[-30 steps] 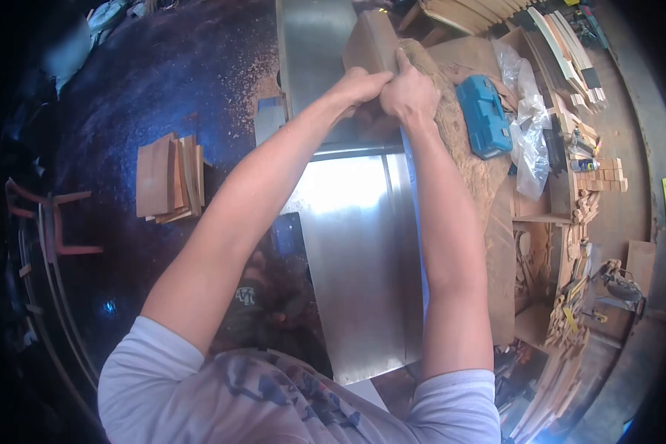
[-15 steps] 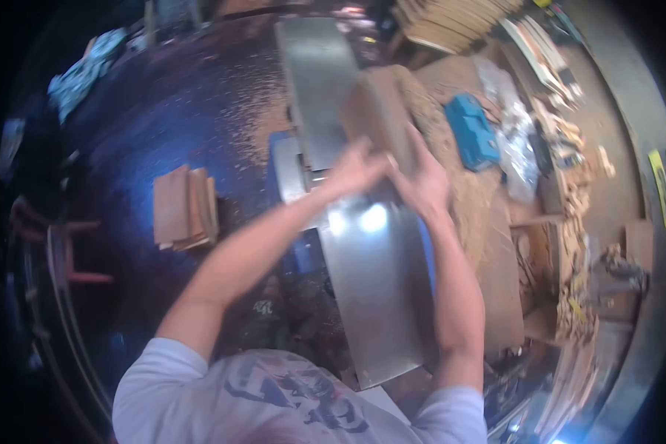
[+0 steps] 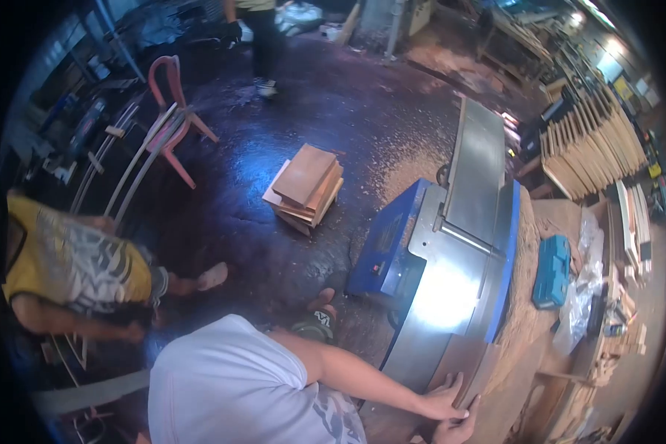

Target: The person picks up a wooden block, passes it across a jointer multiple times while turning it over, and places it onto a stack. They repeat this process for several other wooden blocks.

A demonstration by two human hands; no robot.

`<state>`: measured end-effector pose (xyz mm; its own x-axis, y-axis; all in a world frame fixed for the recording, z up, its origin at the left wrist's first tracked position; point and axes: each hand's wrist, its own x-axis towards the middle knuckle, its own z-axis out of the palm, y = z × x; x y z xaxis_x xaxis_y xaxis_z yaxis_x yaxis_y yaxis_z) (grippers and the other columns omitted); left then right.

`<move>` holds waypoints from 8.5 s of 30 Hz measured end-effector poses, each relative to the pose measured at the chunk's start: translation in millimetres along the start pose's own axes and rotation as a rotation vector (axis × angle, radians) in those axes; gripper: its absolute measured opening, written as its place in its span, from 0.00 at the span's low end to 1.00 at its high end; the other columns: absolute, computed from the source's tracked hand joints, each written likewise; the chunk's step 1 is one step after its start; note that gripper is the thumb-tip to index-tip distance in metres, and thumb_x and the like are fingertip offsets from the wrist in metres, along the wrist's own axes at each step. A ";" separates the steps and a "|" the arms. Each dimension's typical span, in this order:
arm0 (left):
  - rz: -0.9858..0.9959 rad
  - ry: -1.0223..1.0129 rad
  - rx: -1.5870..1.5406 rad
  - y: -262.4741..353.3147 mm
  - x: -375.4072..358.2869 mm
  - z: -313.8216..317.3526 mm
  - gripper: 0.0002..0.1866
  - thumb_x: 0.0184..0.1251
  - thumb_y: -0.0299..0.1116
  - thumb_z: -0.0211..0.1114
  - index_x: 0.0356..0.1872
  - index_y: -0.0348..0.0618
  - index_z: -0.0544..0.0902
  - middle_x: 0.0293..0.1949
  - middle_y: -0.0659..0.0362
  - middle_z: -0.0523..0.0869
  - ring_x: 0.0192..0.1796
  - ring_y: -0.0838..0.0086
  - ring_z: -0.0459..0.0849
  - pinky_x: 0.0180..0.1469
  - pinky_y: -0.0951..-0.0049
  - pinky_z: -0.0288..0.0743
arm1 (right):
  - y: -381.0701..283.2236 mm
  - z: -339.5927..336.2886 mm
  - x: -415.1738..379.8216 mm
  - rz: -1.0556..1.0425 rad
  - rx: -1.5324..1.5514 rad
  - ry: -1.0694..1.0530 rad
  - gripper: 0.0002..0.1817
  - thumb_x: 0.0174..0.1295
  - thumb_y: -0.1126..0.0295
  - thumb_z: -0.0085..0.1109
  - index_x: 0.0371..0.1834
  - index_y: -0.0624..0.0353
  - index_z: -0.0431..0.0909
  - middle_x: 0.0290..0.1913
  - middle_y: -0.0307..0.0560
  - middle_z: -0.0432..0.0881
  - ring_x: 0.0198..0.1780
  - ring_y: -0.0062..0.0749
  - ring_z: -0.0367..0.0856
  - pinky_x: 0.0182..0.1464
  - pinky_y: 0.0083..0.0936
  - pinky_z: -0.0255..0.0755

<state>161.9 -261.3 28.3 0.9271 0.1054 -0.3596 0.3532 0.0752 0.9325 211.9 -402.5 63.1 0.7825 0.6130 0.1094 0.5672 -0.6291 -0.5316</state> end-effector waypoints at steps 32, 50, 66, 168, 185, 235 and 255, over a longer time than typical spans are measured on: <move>0.137 0.457 0.063 45.5 147.9 -191.9 0.64 0.59 0.55 0.79 0.81 0.20 0.48 0.69 0.28 0.76 0.73 0.49 0.77 0.74 0.62 0.72 | -68.9 84.8 245.4 -0.096 -0.399 0.090 0.46 0.51 0.66 0.70 0.80 0.43 0.69 0.44 0.58 0.83 0.43 0.58 0.87 0.46 0.51 0.82; 0.154 0.443 0.001 66.2 207.6 -271.3 0.62 0.61 0.46 0.79 0.80 0.16 0.47 0.75 0.28 0.68 0.78 0.52 0.71 0.78 0.64 0.66 | -98.8 107.2 334.4 -0.031 -0.370 0.030 0.45 0.52 0.62 0.69 0.80 0.46 0.69 0.50 0.60 0.86 0.51 0.55 0.88 0.53 0.51 0.80; 0.174 0.358 -0.158 73.5 272.9 -350.7 0.64 0.59 0.45 0.82 0.81 0.18 0.45 0.74 0.32 0.71 0.74 0.55 0.77 0.72 0.66 0.73 | -124.2 125.9 411.4 -0.030 -0.312 0.019 0.45 0.52 0.60 0.68 0.80 0.48 0.69 0.51 0.63 0.86 0.50 0.53 0.90 0.53 0.46 0.83; 0.206 0.445 0.004 54.5 201.8 -252.9 0.68 0.53 0.42 0.86 0.79 0.15 0.44 0.73 0.29 0.70 0.74 0.54 0.76 0.73 0.66 0.73 | -87.2 100.0 300.0 -0.040 -0.401 0.056 0.44 0.52 0.60 0.66 0.79 0.45 0.70 0.51 0.60 0.86 0.48 0.57 0.89 0.54 0.52 0.81; 0.186 0.330 -0.274 83.1 254.5 -336.2 0.68 0.54 0.34 0.85 0.82 0.21 0.38 0.71 0.30 0.74 0.64 0.53 0.85 0.58 0.62 0.86 | -108.8 132.5 399.1 -0.082 -0.403 0.069 0.43 0.54 0.55 0.65 0.79 0.44 0.70 0.51 0.63 0.88 0.52 0.57 0.89 0.56 0.49 0.82; 0.515 0.171 -0.373 50.6 -98.1 -233.7 0.35 0.76 0.51 0.70 0.70 0.30 0.77 0.57 0.52 0.84 0.55 0.70 0.87 0.53 0.67 0.87 | -54.7 77.8 101.6 0.440 1.775 -0.374 0.39 0.70 0.57 0.63 0.78 0.71 0.64 0.70 0.61 0.79 0.69 0.46 0.81 0.70 0.41 0.76; 0.209 0.203 -0.011 -30.8 14.5 -49.3 0.67 0.65 0.66 0.71 0.81 0.19 0.44 0.78 0.29 0.64 0.78 0.46 0.70 0.76 0.57 0.69 | -21.3 18.2 42.4 -0.025 -0.326 0.056 0.45 0.55 0.59 0.74 0.80 0.39 0.69 0.45 0.57 0.84 0.45 0.58 0.87 0.49 0.50 0.81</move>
<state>158.3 -213.3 -7.2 0.9353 0.3158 -0.1599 0.1546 0.0420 0.9871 228.3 -354.4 63.7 0.7747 0.6091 0.1697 0.6321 -0.7393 -0.2322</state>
